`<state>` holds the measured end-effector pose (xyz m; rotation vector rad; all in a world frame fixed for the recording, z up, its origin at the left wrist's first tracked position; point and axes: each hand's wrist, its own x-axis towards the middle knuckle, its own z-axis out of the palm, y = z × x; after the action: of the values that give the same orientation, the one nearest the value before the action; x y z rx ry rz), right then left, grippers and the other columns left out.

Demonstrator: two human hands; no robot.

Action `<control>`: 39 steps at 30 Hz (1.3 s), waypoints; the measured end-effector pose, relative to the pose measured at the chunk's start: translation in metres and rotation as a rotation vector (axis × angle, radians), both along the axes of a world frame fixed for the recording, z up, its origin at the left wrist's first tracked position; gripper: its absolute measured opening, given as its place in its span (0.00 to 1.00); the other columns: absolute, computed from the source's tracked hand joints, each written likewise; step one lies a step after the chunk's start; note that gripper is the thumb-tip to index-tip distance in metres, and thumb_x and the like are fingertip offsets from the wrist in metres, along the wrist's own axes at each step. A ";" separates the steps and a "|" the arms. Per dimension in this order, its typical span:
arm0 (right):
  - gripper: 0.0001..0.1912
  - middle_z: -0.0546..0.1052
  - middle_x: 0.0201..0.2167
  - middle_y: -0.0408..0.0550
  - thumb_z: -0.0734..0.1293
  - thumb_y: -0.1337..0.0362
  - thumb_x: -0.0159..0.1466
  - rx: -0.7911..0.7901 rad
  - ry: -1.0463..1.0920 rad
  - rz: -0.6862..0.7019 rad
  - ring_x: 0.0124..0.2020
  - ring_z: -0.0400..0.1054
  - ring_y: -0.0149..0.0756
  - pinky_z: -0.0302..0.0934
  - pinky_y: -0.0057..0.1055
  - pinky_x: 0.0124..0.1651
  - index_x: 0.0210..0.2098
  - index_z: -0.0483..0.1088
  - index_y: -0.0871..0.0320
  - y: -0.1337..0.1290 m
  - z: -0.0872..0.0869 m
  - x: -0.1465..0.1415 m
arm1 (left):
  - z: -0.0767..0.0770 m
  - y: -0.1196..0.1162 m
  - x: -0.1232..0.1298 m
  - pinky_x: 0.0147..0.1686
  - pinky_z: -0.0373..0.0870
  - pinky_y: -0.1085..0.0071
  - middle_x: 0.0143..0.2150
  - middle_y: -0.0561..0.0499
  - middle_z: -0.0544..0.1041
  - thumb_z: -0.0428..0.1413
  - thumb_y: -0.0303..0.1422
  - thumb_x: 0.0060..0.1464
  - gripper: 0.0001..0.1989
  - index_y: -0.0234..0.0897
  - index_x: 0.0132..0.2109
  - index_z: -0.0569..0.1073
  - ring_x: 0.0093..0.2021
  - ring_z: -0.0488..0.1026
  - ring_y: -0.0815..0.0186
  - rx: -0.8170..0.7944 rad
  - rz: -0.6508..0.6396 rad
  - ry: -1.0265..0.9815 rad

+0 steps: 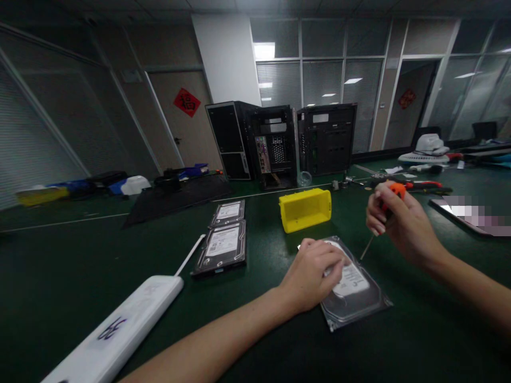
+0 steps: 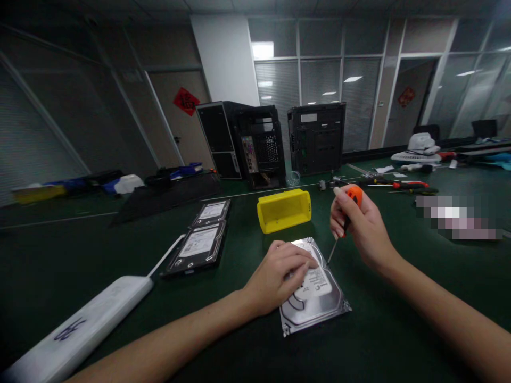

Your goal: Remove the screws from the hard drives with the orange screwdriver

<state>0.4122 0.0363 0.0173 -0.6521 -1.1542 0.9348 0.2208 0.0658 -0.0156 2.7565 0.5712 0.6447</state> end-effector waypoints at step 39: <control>0.07 0.69 0.23 0.37 0.61 0.62 0.63 0.051 -0.115 -0.100 0.19 0.63 0.26 0.59 0.26 0.24 0.38 0.57 0.53 0.007 -0.009 -0.010 | 0.003 0.003 0.000 0.48 0.55 0.64 0.44 0.51 0.75 0.45 0.28 0.60 0.12 0.38 0.44 0.73 0.46 0.68 0.64 -0.019 -0.016 -0.010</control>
<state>0.4019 0.0429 0.0081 -0.7232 -1.2323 0.7888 0.2207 0.0691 -0.0121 2.7365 0.5496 0.6453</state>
